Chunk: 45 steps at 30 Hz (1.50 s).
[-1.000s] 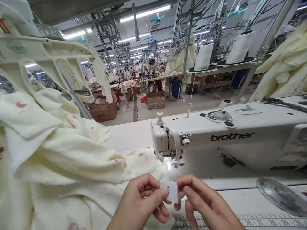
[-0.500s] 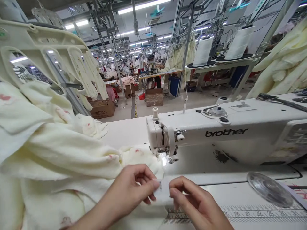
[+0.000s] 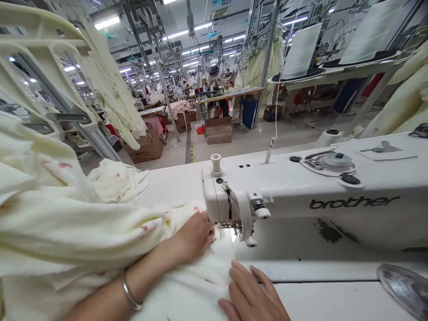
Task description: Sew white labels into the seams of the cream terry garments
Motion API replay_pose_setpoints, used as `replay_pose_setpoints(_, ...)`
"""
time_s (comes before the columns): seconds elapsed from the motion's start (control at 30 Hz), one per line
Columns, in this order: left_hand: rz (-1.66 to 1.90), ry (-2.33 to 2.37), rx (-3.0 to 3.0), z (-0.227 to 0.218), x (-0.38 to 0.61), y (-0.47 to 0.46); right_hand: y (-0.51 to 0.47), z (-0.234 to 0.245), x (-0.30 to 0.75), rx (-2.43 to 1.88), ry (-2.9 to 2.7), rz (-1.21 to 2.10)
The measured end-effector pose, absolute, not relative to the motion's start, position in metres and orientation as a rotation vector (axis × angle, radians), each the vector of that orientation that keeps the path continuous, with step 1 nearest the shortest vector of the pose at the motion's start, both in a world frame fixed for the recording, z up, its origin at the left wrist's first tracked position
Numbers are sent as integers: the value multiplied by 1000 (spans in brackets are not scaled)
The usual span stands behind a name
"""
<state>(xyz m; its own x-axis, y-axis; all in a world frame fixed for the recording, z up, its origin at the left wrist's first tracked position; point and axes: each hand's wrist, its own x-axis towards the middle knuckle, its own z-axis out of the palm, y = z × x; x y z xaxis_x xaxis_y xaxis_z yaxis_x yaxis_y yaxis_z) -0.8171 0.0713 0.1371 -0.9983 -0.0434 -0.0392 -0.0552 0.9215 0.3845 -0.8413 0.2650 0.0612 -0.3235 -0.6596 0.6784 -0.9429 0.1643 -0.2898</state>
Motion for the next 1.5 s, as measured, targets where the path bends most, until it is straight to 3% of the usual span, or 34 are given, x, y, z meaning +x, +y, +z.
replay_pose_setpoints(0.17, 675, 3075, -79, 146, -808, 76, 249, 83, -845, 1520, -2144, 967)
replay_pose_setpoints(0.27, 818, 3092, -369, 149, -800, 92, 254, 81, -844, 1470, -2183, 981)
replay_pose_setpoints(0.43, 1553, 2481, -896, 141, -804, 106, 274, 71, -850, 1462, -2262, 784)
replay_pose_setpoints(0.53, 1757, 2270, -994, 131, -808, 106, 280, 66, -853, 1418, -2223, 686)
replay_pose_setpoints(1.3, 1443, 2492, -894, 122, -811, 105, 281, 61, -849, 1429, -2210, 713)
replay_pose_setpoints(1.5, 1032, 2768, -775, 132, -803, 110, 281, 61, -847, 1417, -2207, 688)
